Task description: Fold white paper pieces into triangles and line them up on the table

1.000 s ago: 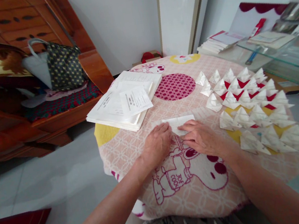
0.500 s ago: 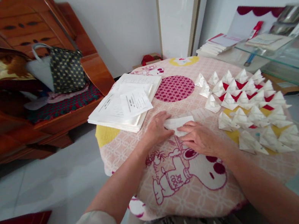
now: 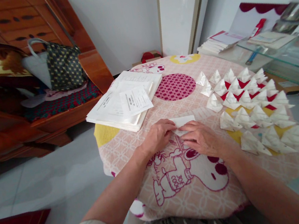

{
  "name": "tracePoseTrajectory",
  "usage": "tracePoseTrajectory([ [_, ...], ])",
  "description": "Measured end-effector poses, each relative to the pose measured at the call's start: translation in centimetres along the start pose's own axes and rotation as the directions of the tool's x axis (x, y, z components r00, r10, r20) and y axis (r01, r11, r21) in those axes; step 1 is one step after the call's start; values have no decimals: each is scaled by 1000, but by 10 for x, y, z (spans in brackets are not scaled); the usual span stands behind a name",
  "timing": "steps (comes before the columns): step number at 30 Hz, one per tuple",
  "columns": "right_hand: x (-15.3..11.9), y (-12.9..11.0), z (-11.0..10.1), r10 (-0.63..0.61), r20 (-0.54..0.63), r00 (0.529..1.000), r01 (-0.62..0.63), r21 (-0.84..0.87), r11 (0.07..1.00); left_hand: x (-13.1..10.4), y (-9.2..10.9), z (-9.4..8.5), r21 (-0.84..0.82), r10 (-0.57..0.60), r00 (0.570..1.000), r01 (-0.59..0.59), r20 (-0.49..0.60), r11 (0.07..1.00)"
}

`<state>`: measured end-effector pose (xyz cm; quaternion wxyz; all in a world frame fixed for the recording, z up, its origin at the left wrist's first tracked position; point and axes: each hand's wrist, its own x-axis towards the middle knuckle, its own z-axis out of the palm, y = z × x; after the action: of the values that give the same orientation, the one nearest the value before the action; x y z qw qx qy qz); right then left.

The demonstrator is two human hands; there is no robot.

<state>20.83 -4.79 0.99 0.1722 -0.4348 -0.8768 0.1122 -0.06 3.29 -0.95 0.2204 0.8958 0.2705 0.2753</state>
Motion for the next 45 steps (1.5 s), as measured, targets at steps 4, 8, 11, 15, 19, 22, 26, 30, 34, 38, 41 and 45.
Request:
tracePoseTrajectory([
  [4,4,-5,2,35,-6,999,-35,-56,998,-2,4,2,18,0,999,-1,47,1000],
  [8,14,-14,4,116,20,993,-112,-152,982,0,5,0,9,-1,998,1,70,1000],
  [11,17,-15,5,127,18,992,-122,-163,979,1,5,0,16,-1,997,-1,77,1000],
  [15,12,-10,5,110,-2,994,-110,-94,989,0,4,1,21,-10,997,8,71,1000],
  [19,3,-5,1,80,-12,997,-80,15,997,-1,2,3,28,-16,998,15,60,999],
  [22,-4,2,-3,79,-23,997,-75,130,989,-2,3,2,56,-3,998,-1,62,998],
  [26,-11,15,-1,119,-95,988,-103,154,983,-6,9,-1,70,55,993,-62,101,996],
  [30,-11,17,2,116,-92,989,-110,74,991,-10,15,-4,51,96,986,-104,139,993],
  [34,-8,9,3,77,-72,994,-78,-1,997,-11,17,-5,41,110,979,-119,169,992],
  [38,-9,14,5,75,-97,992,-74,12,997,-11,17,-8,39,125,973,-135,193,990],
  [41,-12,27,6,115,-196,974,-98,93,991,-12,18,-10,31,147,965,-158,216,987],
  [45,-14,40,3,194,-263,945,-130,241,962,-11,19,-11,33,164,957,-177,237,984],
])
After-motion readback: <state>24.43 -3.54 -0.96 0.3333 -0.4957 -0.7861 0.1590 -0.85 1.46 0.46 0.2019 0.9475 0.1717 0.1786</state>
